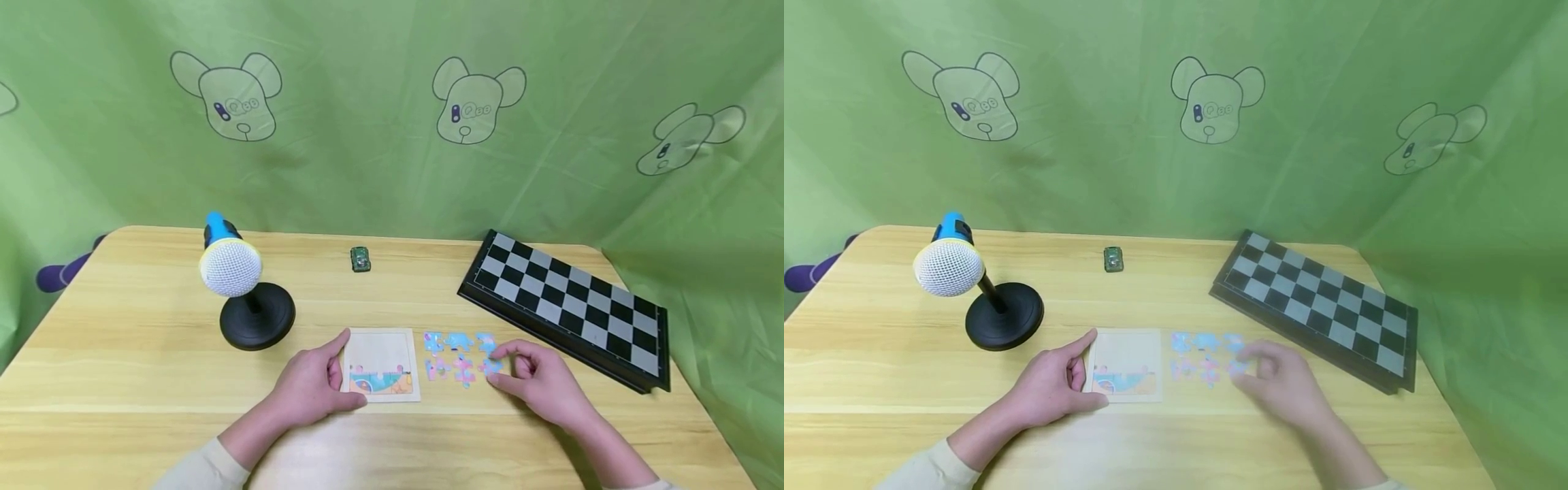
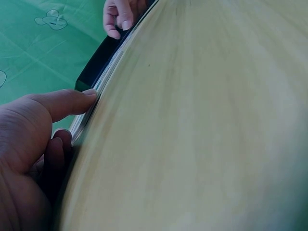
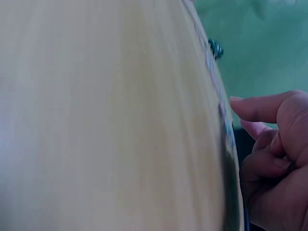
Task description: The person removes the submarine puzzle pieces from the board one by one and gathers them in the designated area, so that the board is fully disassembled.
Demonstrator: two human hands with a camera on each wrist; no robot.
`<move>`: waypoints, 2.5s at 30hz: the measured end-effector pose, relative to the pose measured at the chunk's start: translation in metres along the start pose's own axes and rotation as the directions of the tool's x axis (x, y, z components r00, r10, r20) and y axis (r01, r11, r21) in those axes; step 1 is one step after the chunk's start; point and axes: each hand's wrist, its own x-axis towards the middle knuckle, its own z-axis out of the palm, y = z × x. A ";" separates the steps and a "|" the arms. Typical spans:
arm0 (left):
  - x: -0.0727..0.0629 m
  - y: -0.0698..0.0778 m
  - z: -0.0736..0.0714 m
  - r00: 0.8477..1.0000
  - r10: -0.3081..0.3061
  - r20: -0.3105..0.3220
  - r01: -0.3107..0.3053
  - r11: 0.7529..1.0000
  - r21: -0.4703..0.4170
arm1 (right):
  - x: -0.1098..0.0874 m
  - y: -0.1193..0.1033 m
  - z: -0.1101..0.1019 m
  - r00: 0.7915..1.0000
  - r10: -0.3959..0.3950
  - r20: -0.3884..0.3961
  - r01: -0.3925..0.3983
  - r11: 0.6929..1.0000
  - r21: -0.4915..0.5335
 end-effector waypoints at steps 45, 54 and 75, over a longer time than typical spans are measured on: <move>-0.001 0.000 -0.002 1.000 0.017 0.013 -0.016 0.999 -0.028 | 0.042 -0.118 0.110 0.895 -0.228 0.384 0.172 0.969 0.175; 0.001 0.000 -0.002 0.999 -0.004 0.033 0.004 1.000 -0.009 | 0.043 -0.117 0.110 0.896 -0.234 0.378 0.181 0.969 0.169; 0.002 -0.001 -0.002 1.000 -0.007 0.030 0.007 1.000 -0.011 | 0.042 -0.115 0.113 0.898 -0.222 0.381 0.147 0.966 0.214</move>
